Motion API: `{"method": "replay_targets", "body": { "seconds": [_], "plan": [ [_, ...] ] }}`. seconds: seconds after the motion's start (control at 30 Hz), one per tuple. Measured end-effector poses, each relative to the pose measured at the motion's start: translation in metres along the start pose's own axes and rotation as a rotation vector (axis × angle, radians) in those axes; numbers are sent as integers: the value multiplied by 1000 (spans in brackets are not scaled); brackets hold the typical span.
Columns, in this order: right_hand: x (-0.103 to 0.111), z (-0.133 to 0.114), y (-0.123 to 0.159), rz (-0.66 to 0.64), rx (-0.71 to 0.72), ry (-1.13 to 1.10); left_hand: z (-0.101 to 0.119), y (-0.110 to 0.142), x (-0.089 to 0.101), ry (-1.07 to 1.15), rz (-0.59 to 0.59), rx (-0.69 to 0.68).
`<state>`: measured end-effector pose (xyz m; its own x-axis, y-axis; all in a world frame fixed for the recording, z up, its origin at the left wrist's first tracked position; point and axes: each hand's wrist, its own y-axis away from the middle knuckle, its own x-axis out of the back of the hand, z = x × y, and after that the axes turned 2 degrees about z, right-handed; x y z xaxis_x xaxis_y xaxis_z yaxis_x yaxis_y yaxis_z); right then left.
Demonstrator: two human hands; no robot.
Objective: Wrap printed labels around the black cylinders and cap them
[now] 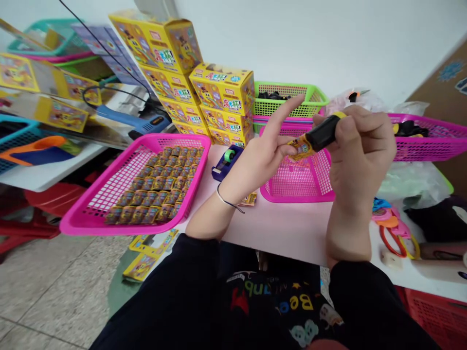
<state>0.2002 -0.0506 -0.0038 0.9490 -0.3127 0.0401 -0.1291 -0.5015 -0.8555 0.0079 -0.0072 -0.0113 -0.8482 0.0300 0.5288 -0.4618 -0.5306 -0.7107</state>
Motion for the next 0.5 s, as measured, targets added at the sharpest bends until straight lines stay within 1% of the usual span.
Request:
{"method": "replay_targets", "body": {
  "seconds": [0.07, 0.13, 0.27, 0.37, 0.43, 0.5],
  "plan": [
    [-2, 5, 0, -15, 6, -17, 3, 1, 4, -39, 49, -2],
    [-4, 9, 0, -16, 12, 18, 9, 2, 7, -58, 91, 4],
    [-14, 9, -1, 81, 88, 82, 20, 4, 10, 1, 131, 39],
    [-20, 3, -1, 126, 161, -10, 30, 4, 16, 76, 131, 74],
    [-19, -1, -1, 73, 189, -102, 36, 3, 22, 95, 90, 55],
    [-14, -5, -1, -37, 187, -132, 39, 1, 27, 8, 45, 39]
  ]
}}
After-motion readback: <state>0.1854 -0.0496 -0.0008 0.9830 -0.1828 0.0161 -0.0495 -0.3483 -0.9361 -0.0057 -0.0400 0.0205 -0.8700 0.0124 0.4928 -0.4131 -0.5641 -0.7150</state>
